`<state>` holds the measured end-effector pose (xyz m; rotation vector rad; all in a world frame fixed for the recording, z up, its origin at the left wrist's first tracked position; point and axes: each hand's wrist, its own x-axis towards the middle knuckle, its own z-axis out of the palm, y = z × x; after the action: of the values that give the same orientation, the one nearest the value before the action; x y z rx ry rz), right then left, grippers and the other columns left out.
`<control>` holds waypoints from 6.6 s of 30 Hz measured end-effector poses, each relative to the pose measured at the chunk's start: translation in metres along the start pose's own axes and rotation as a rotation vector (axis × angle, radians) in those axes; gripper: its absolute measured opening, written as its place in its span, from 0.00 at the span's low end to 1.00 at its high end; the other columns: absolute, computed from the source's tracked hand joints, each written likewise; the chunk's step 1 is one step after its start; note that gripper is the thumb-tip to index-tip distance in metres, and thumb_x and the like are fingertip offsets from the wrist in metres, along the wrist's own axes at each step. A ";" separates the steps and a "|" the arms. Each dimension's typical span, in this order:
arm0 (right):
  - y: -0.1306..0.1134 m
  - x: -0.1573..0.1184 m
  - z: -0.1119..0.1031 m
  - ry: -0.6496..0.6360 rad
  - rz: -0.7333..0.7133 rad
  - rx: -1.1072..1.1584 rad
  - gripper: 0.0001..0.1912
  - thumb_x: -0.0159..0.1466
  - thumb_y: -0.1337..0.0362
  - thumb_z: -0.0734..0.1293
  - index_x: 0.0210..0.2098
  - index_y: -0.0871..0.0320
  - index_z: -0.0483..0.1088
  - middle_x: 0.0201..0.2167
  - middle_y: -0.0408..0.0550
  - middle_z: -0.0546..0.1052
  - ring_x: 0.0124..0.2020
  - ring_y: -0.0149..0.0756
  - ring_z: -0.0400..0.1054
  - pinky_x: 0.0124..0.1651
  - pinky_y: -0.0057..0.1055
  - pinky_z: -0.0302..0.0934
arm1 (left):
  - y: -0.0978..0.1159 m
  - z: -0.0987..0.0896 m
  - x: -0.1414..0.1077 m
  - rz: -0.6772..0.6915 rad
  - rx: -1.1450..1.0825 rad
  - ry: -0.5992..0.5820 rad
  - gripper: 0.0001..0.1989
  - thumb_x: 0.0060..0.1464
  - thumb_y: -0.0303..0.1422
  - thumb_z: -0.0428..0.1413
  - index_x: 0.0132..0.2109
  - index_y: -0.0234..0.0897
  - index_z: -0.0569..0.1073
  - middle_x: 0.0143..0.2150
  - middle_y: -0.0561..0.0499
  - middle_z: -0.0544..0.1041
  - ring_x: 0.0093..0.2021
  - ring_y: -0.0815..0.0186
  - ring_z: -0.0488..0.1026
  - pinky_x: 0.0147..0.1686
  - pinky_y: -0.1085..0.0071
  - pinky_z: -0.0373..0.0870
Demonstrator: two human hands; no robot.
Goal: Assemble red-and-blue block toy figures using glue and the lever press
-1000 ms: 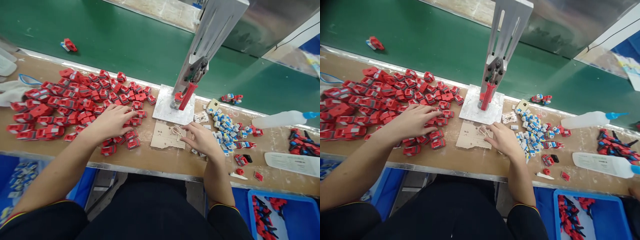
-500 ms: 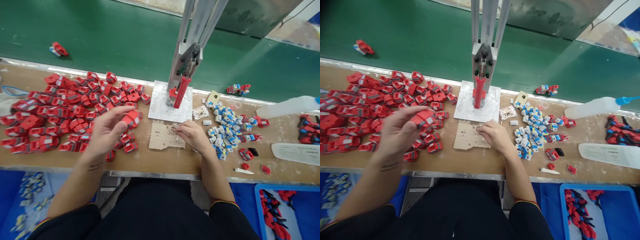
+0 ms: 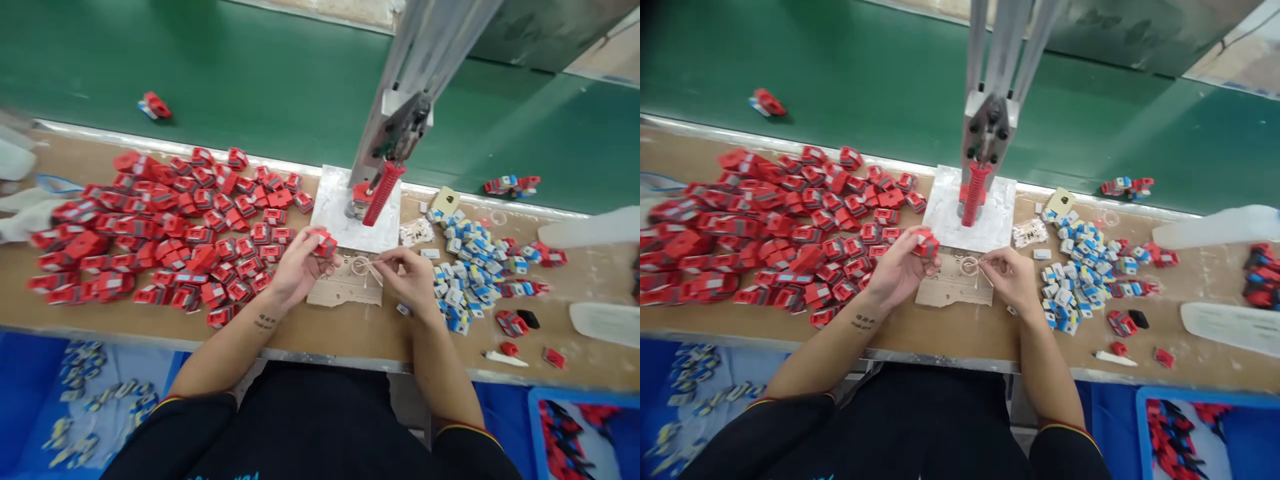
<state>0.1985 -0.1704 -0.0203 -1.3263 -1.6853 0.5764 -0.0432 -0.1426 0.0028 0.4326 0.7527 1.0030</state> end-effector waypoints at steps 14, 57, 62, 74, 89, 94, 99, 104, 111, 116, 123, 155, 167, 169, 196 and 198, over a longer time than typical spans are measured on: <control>-0.009 0.002 -0.004 0.041 0.256 0.156 0.08 0.60 0.59 0.77 0.29 0.54 0.77 0.23 0.40 0.78 0.21 0.28 0.62 0.25 0.29 0.57 | -0.005 -0.004 -0.001 0.098 0.093 0.035 0.24 0.44 0.31 0.68 0.44 0.44 0.64 0.38 0.57 0.76 0.29 0.68 0.77 0.26 0.74 0.70; -0.048 -0.003 0.036 0.262 0.019 0.426 0.15 0.66 0.51 0.79 0.34 0.51 0.73 0.27 0.42 0.79 0.29 0.35 0.76 0.31 0.35 0.71 | -0.016 0.001 -0.015 0.746 1.048 -0.044 0.09 0.53 0.36 0.72 0.41 0.41 0.87 0.38 0.47 0.88 0.37 0.61 0.84 0.41 0.67 0.82; -0.049 -0.002 0.035 0.260 -0.019 0.333 0.16 0.67 0.51 0.78 0.32 0.51 0.73 0.25 0.42 0.78 0.27 0.35 0.75 0.29 0.35 0.69 | -0.015 0.000 -0.015 0.755 1.066 -0.061 0.08 0.54 0.36 0.72 0.42 0.41 0.86 0.38 0.48 0.88 0.36 0.62 0.84 0.41 0.67 0.81; -0.046 -0.003 0.025 0.296 -0.093 0.237 0.10 0.67 0.57 0.78 0.33 0.49 0.75 0.24 0.42 0.79 0.27 0.39 0.76 0.30 0.38 0.69 | -0.014 -0.001 -0.013 0.761 1.058 -0.007 0.09 0.51 0.37 0.74 0.39 0.42 0.87 0.37 0.49 0.88 0.35 0.61 0.83 0.40 0.67 0.82; -0.020 0.005 -0.007 0.005 -0.001 0.027 0.07 0.65 0.67 0.76 0.31 0.51 0.78 0.26 0.41 0.82 0.24 0.31 0.68 0.28 0.32 0.61 | -0.014 -0.016 -0.010 0.685 1.031 0.051 0.21 0.48 0.47 0.78 0.45 0.41 0.85 0.38 0.48 0.87 0.36 0.60 0.82 0.41 0.63 0.81; -0.013 0.008 0.000 -0.092 0.048 -0.053 0.06 0.65 0.68 0.74 0.31 0.53 0.78 0.26 0.40 0.81 0.24 0.29 0.66 0.31 0.30 0.62 | -0.014 -0.019 -0.008 0.641 0.952 0.065 0.23 0.47 0.47 0.79 0.45 0.41 0.85 0.39 0.48 0.87 0.37 0.60 0.82 0.44 0.63 0.81; -0.011 0.008 0.001 -0.115 0.065 -0.070 0.06 0.65 0.66 0.73 0.31 0.54 0.78 0.26 0.41 0.81 0.23 0.29 0.65 0.31 0.30 0.61 | -0.016 -0.023 -0.003 0.681 0.946 0.025 0.22 0.51 0.43 0.77 0.49 0.39 0.84 0.45 0.46 0.87 0.43 0.59 0.85 0.46 0.64 0.83; -0.012 0.008 0.000 -0.081 0.067 -0.043 0.06 0.64 0.67 0.74 0.30 0.53 0.78 0.25 0.40 0.80 0.23 0.29 0.65 0.30 0.30 0.61 | -0.018 -0.026 0.000 0.778 0.996 -0.035 0.16 0.58 0.36 0.73 0.52 0.40 0.83 0.54 0.43 0.86 0.54 0.56 0.85 0.52 0.62 0.84; -0.024 0.005 -0.003 0.264 -0.014 0.435 0.11 0.61 0.60 0.82 0.30 0.51 0.78 0.25 0.40 0.82 0.26 0.32 0.74 0.29 0.31 0.68 | -0.019 -0.021 -0.001 0.904 1.096 -0.102 0.12 0.61 0.31 0.70 0.51 0.41 0.82 0.48 0.49 0.87 0.50 0.61 0.85 0.52 0.65 0.83; -0.034 0.003 0.015 0.283 -0.011 0.542 0.13 0.62 0.57 0.83 0.31 0.52 0.77 0.26 0.40 0.81 0.26 0.32 0.77 0.30 0.30 0.72 | -0.021 -0.016 -0.004 0.970 1.171 -0.144 0.12 0.61 0.30 0.70 0.51 0.41 0.82 0.49 0.49 0.87 0.49 0.62 0.86 0.51 0.68 0.83; -0.039 0.003 0.025 0.261 0.025 0.520 0.15 0.61 0.56 0.83 0.29 0.52 0.76 0.25 0.41 0.82 0.26 0.32 0.78 0.30 0.30 0.74 | -0.020 -0.015 -0.004 0.997 1.179 -0.172 0.13 0.61 0.27 0.70 0.52 0.41 0.82 0.48 0.48 0.87 0.48 0.63 0.86 0.50 0.69 0.84; -0.034 0.004 0.015 0.228 0.030 0.343 0.17 0.62 0.51 0.81 0.27 0.52 0.76 0.23 0.43 0.82 0.24 0.35 0.75 0.28 0.34 0.70 | -0.016 -0.017 -0.006 0.998 1.261 -0.112 0.13 0.62 0.27 0.68 0.52 0.44 0.83 0.48 0.49 0.84 0.46 0.63 0.83 0.48 0.66 0.85; -0.032 0.004 0.006 0.289 -0.060 0.308 0.14 0.63 0.56 0.81 0.28 0.51 0.76 0.23 0.42 0.80 0.24 0.34 0.74 0.27 0.33 0.67 | -0.016 -0.017 -0.005 1.040 1.227 -0.111 0.14 0.60 0.23 0.67 0.51 0.43 0.82 0.47 0.49 0.82 0.47 0.63 0.82 0.48 0.66 0.84; -0.028 0.004 -0.005 0.314 -0.081 0.288 0.14 0.63 0.55 0.80 0.28 0.51 0.75 0.23 0.42 0.80 0.25 0.35 0.74 0.28 0.34 0.68 | -0.016 -0.016 -0.005 1.021 1.206 -0.108 0.14 0.60 0.24 0.67 0.51 0.43 0.82 0.48 0.49 0.82 0.47 0.63 0.82 0.48 0.66 0.84; 0.030 0.012 -0.095 -0.272 0.079 -0.668 0.11 0.66 0.70 0.70 0.47 0.53 0.80 0.45 0.55 0.84 0.48 0.52 0.75 0.53 0.50 0.71 | -0.020 -0.024 -0.004 0.629 0.701 -0.215 0.17 0.65 0.36 0.69 0.57 0.43 0.76 0.47 0.46 0.87 0.46 0.58 0.88 0.46 0.64 0.88; 0.011 0.007 -0.089 -0.142 0.011 -0.486 0.12 0.69 0.67 0.70 0.51 0.51 0.80 0.48 0.53 0.83 0.50 0.49 0.76 0.53 0.48 0.72 | -0.024 -0.022 -0.004 0.608 0.681 -0.228 0.17 0.65 0.38 0.68 0.58 0.42 0.76 0.48 0.44 0.87 0.48 0.57 0.88 0.47 0.62 0.88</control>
<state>0.2800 -0.1748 0.0175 -1.6649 -2.0184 0.2763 -0.0462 -0.1577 -0.0260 1.4054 0.7589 1.2106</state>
